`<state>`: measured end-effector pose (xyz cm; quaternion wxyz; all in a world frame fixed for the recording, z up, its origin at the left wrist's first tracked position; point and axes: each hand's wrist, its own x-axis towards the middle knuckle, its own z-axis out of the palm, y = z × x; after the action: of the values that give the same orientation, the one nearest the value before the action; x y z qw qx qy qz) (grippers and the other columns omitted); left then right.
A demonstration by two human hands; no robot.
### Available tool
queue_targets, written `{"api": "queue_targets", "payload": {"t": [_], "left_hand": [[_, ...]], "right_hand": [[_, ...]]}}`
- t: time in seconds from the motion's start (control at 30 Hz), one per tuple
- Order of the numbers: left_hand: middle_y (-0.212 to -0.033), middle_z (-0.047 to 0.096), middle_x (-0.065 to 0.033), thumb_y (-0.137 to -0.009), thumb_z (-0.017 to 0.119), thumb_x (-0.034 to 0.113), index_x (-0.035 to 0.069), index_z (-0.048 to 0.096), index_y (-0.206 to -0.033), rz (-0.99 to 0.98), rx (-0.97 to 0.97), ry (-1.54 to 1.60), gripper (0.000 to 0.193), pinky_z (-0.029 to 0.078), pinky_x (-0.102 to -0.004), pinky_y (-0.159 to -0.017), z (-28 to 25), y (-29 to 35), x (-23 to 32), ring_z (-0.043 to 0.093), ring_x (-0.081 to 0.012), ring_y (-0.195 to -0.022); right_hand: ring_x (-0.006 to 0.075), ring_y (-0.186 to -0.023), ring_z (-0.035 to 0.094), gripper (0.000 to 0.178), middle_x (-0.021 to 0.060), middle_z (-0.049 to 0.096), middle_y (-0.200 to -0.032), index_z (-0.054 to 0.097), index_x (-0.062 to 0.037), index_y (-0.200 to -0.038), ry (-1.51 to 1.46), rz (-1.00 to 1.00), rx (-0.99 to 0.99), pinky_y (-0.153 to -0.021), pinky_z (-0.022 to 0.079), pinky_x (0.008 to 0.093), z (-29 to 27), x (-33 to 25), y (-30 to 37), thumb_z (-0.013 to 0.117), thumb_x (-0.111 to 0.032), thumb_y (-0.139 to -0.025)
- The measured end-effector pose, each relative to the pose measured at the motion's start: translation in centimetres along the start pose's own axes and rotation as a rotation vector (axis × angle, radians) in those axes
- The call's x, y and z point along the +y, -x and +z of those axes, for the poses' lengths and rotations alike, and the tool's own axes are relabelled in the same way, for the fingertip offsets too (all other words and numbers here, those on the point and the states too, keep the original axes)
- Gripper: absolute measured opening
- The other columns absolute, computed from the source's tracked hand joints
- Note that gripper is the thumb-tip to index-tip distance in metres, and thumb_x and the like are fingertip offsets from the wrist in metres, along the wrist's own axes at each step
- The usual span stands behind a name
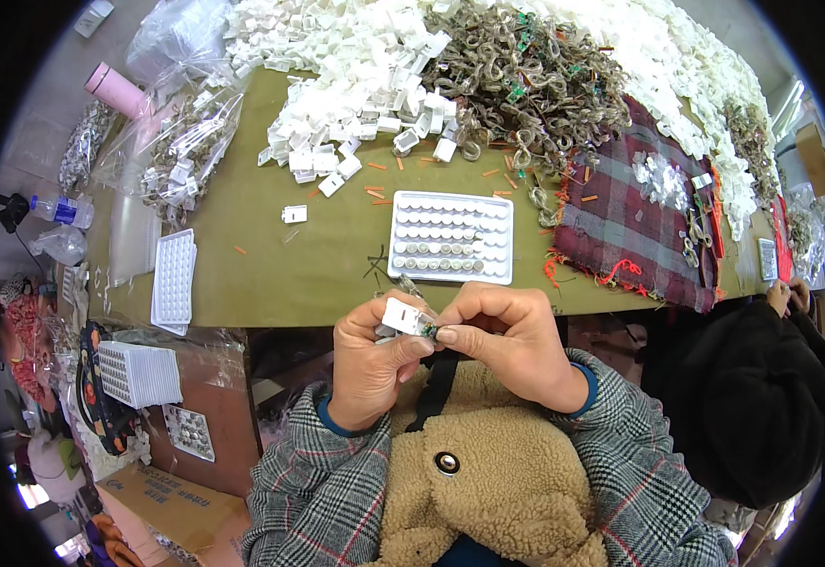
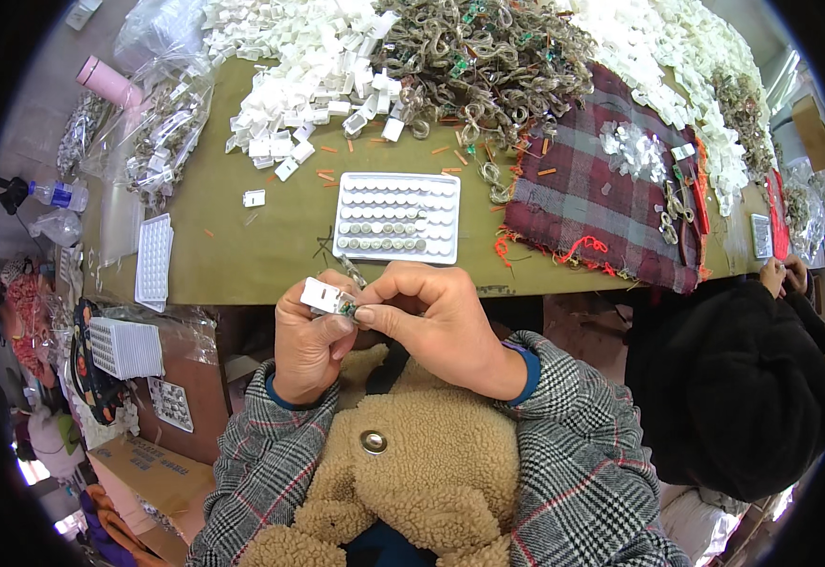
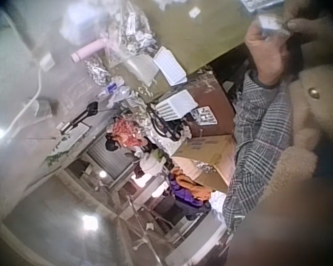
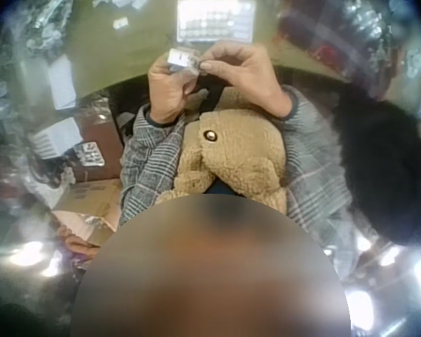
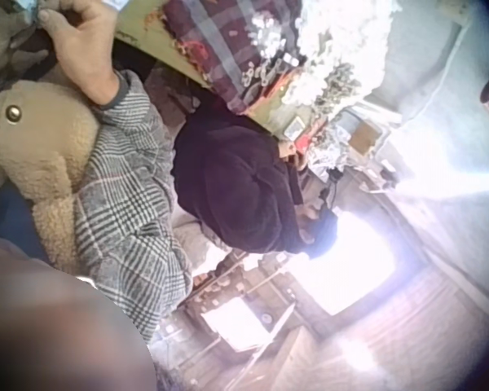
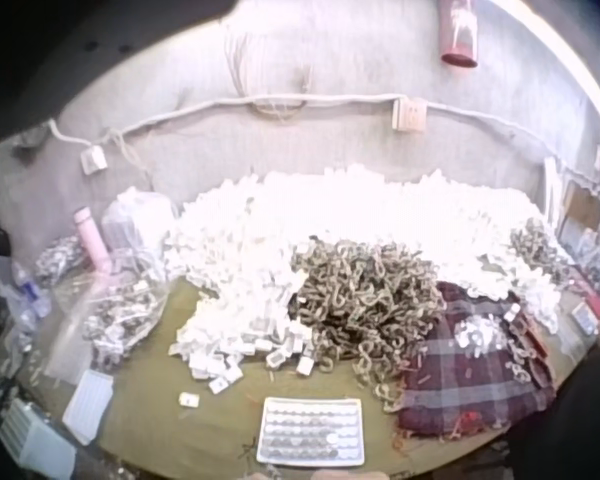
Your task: The person repeatedly picks small white plastic housings and metal contacts from a table, inserts the contacts into the housings, and places the assembled units into a white tray. The person handles items one at a time and continues the same insertion cycle throughout the clip.
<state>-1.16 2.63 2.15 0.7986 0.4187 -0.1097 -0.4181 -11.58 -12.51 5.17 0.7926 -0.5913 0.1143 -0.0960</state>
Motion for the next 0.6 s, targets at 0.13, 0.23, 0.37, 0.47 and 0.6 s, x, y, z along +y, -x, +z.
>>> {"api": "queue_targets", "payload": {"t": [0.13, 0.23, 0.37, 0.47, 0.6], "left_hand": [[-0.087, 0.069, -0.0085, -0.078, 0.076, -0.009, -0.001, 0.067, -0.1, -0.011, 0.009, -0.004, 0.025, 0.04, -0.0164, -0.042, 0.0, 0.0, 0.0, 0.058, -0.0053, -0.059], [-0.09, 0.065, -0.0095, -0.076, 0.075, -0.001, -0.005, 0.063, -0.095, -0.09, 0.033, -0.1, 0.023, 0.039, -0.0167, -0.039, 0.1, 0.0, 0.2, 0.057, -0.008, -0.056], [-0.082, 0.069, -0.0101, -0.077, 0.076, -0.009, -0.003, 0.065, -0.097, -0.135, 0.003, 0.021, 0.024, 0.04, -0.0166, -0.041, 0.0, -0.2, 0.3, 0.058, -0.0063, -0.055], [-0.082, 0.069, -0.0089, -0.077, 0.077, -0.008, -0.002, 0.065, -0.096, -0.15, 0.005, 0.028, 0.023, 0.04, -0.0166, -0.041, -0.2, -0.4, 0.1, 0.058, -0.0065, -0.055], [-0.083, 0.068, -0.0067, -0.077, 0.077, -0.008, -0.001, 0.065, -0.096, -0.092, 0.018, -0.01, 0.024, 0.04, -0.0165, -0.041, -0.3, -0.5, -0.2, 0.058, -0.0063, -0.056]], "right_hand": [[0.0057, -0.077, 0.062, 0.01, 0.0047, 0.068, -0.086, 0.068, 0.0062, -0.098, 0.24, -0.028, -0.02, -0.064, 0.049, 0.0203, -0.4, -0.5, 0.0, 0.07, 0.0, -0.091], [0.0057, -0.08, 0.063, 0.007, 0.0038, 0.068, -0.086, 0.068, 0.0057, -0.096, -0.075, 0.176, -0.041, -0.065, 0.05, 0.0215, -0.9, -1.0, -0.3, 0.069, 0.001, -0.091], [0.0096, -0.075, 0.065, 0.01, 0.0056, 0.069, -0.085, 0.068, 0.0039, -0.097, -0.051, 0.281, -0.077, -0.063, 0.049, 0.0247, -1.2, -1.1, -0.7, 0.07, 0.003, -0.088], [0.0158, -0.064, 0.063, 0.018, 0.0069, 0.065, -0.078, 0.069, 0.0024, -0.1, 0.561, -0.384, -0.117, -0.054, 0.046, 0.0259, -1.0, -0.7, -1.0, 0.073, 0.002, -0.083], [0.0274, -0.067, 0.064, 0.028, 0.0127, 0.064, -0.089, 0.069, 0.0015, -0.104, 0.779, -0.518, -0.136, -0.059, 0.051, 0.0326, -0.7, -0.9, -0.4, 0.069, 0.009, -0.077]]}}
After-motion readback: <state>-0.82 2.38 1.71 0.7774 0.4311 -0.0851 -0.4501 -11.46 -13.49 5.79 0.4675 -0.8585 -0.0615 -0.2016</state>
